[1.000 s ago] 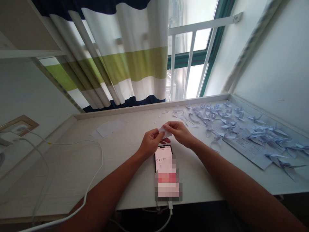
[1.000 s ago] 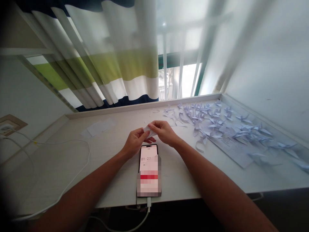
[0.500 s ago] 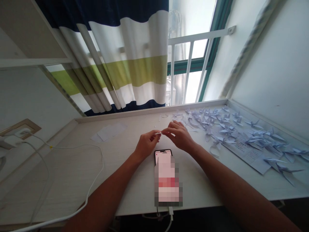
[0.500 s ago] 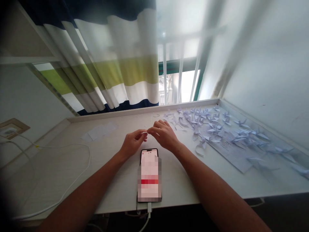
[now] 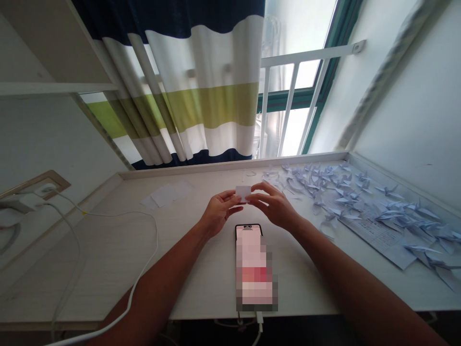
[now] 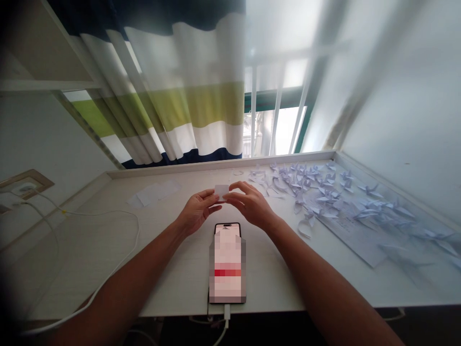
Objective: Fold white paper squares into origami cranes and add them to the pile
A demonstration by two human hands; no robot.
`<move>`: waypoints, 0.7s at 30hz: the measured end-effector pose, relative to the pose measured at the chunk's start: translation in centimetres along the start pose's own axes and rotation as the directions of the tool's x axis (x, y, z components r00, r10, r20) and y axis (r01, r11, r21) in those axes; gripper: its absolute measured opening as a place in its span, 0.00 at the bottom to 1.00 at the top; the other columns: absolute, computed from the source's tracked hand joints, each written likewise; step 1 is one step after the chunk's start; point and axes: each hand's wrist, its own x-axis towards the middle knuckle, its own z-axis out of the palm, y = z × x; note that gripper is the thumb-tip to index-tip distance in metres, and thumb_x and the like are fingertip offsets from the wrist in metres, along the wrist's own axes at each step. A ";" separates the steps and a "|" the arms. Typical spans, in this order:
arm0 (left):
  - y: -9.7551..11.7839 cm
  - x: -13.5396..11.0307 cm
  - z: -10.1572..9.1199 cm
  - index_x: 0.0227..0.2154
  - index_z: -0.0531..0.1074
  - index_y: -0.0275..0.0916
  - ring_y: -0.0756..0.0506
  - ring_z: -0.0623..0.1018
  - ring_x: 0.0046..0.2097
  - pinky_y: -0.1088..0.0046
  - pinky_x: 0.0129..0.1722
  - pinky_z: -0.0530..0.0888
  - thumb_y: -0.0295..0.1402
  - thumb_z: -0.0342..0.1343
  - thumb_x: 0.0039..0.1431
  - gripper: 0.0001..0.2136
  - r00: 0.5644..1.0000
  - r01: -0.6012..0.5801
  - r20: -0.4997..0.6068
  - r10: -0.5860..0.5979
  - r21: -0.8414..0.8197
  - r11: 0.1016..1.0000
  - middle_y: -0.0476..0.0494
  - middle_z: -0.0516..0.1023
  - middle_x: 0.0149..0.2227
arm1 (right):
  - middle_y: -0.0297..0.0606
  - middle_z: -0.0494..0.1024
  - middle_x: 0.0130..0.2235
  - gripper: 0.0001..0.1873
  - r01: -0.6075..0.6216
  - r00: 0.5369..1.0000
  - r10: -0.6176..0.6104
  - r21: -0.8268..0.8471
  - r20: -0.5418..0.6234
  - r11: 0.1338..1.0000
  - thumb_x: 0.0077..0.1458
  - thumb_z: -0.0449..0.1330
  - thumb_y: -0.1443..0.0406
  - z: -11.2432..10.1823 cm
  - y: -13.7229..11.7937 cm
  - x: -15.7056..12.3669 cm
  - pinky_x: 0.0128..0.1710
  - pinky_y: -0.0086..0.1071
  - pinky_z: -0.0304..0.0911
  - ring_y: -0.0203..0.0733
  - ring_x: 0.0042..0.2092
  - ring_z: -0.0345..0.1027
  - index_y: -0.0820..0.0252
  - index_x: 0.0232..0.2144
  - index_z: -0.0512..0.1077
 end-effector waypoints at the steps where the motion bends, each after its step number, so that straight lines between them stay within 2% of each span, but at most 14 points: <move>1: 0.0 0.0 -0.1 0.43 0.79 0.33 0.45 0.83 0.42 0.69 0.45 0.77 0.36 0.72 0.52 0.17 0.999 0.010 0.031 -0.011 0.022 1.000 0.39 0.84 0.41 | 0.43 0.77 0.49 0.09 -0.007 1.000 0.007 0.022 0.006 1.000 0.68 0.58 0.62 0.0 0.0 0.0 0.47 0.45 0.70 0.48 0.48 0.73 0.50 0.45 0.78; 5: -0.1 -0.2 -0.2 0.39 0.81 0.33 0.42 0.84 0.43 0.66 0.47 0.78 0.39 0.72 0.53 0.15 0.997 0.027 0.069 -0.033 0.086 0.996 0.37 0.85 0.40 | 0.43 0.77 0.48 0.08 -0.074 0.997 0.072 0.125 0.021 0.989 0.67 0.59 0.61 0.2 -0.2 0.0 0.46 0.45 0.71 0.48 0.48 0.73 0.52 0.41 0.78; 8: -0.4 -0.3 0.1 0.37 0.82 0.33 0.40 0.85 0.42 0.62 0.48 0.79 0.39 0.72 0.52 0.15 0.999 0.017 0.041 -0.022 0.117 0.993 0.36 0.86 0.39 | 0.42 0.79 0.41 0.07 -0.186 0.983 0.180 0.218 0.047 0.958 0.66 0.60 0.60 0.5 -0.8 0.1 0.43 0.43 0.71 0.46 0.43 0.74 0.55 0.37 0.76; 11: -0.7 -0.4 0.4 0.39 0.82 0.33 0.38 0.86 0.43 0.60 0.49 0.80 0.41 0.72 0.53 0.17 1.000 -0.008 0.024 0.005 0.137 0.990 0.35 0.86 0.40 | 0.39 0.80 0.36 0.08 -0.310 0.948 0.316 0.311 0.035 0.898 0.64 0.61 0.60 0.7 -1.4 0.3 0.40 0.42 0.72 0.44 0.38 0.74 0.57 0.35 0.75; 14: -0.9 -0.5 0.6 0.42 0.82 0.33 0.37 0.86 0.44 0.58 0.49 0.80 0.43 0.71 0.54 0.19 0.998 -0.047 0.052 0.040 0.148 0.988 0.35 0.86 0.42 | 0.39 0.81 0.35 0.09 -0.401 0.903 0.428 0.374 0.011 0.836 0.61 0.63 0.58 0.9 -1.6 0.5 0.41 0.43 0.73 0.44 0.37 0.75 0.57 0.33 0.75; 17: -0.9 -0.6 0.8 0.44 0.81 0.34 0.36 0.86 0.44 0.57 0.49 0.80 0.43 0.71 0.53 0.21 0.995 -0.070 0.078 0.057 0.166 0.984 0.35 0.86 0.43 | 0.39 0.82 0.34 0.10 -0.439 0.875 0.484 0.434 0.008 0.786 0.59 0.65 0.58 1.0 -1.5 0.5 0.42 0.44 0.73 0.44 0.36 0.76 0.58 0.32 0.76; 21: -0.7 -0.6 0.9 0.42 0.80 0.32 0.35 0.86 0.43 0.56 0.49 0.81 0.43 0.71 0.53 0.20 0.994 -0.078 0.086 0.061 0.199 0.977 0.35 0.86 0.41 | 0.39 0.82 0.32 0.10 -0.467 0.845 0.535 0.516 0.022 0.718 0.56 0.67 0.58 1.1 -1.4 0.5 0.42 0.43 0.73 0.44 0.35 0.76 0.58 0.31 0.76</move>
